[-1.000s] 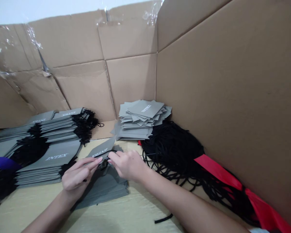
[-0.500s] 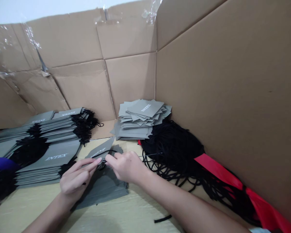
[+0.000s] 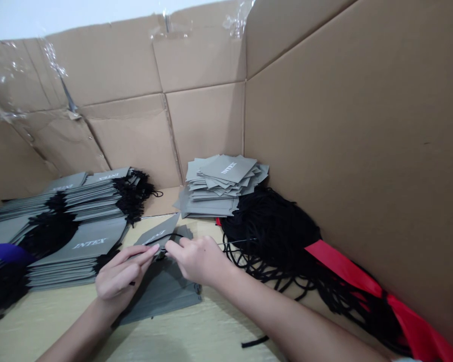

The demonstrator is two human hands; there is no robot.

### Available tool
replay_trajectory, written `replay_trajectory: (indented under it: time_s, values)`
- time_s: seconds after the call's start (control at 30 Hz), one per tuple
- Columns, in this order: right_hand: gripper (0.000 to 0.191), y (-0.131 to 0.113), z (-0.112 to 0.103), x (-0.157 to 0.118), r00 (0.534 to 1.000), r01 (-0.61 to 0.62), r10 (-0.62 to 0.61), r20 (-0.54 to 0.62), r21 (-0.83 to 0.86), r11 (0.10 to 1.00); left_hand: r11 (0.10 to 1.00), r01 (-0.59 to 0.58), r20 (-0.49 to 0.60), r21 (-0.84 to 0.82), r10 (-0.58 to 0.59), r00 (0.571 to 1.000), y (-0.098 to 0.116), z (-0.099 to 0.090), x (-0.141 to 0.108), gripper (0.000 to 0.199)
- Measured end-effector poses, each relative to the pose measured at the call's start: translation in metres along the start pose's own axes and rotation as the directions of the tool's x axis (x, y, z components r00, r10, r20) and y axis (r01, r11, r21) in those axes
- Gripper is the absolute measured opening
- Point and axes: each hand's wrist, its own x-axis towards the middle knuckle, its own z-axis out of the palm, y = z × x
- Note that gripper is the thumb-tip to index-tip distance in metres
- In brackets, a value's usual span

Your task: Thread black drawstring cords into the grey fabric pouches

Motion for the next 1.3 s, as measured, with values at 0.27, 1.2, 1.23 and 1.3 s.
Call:
replay_trajectory:
  time_s: [0.27,1.2,1.23,1.3]
  values:
    - [0.014,-0.001,-0.002,0.000,1.000,-0.002,0.002,0.008,0.010,1.000,1.000,0.023,-0.006,-0.006,-0.023,1.000,0.003,-0.001,0.005,0.014]
    - [0.030,0.062,-0.015,0.002,0.973,0.008,-0.002,0.232,-0.021,1.000,0.962,0.272,0.214,0.024,-0.271,0.939,-0.026,-0.010,0.011,0.019]
    - [0.029,0.064,-0.014,0.001,0.970,0.000,0.011,0.241,-0.045,0.999,0.951,0.308,0.218,0.010,-0.303,0.928,-0.027,-0.009,0.011,0.025]
    - [0.026,0.063,-0.013,0.001,0.970,-0.015,0.034,0.240,-0.080,0.997,0.934,0.357,0.242,-0.010,-0.344,0.907,-0.027,-0.007,0.010,0.032]
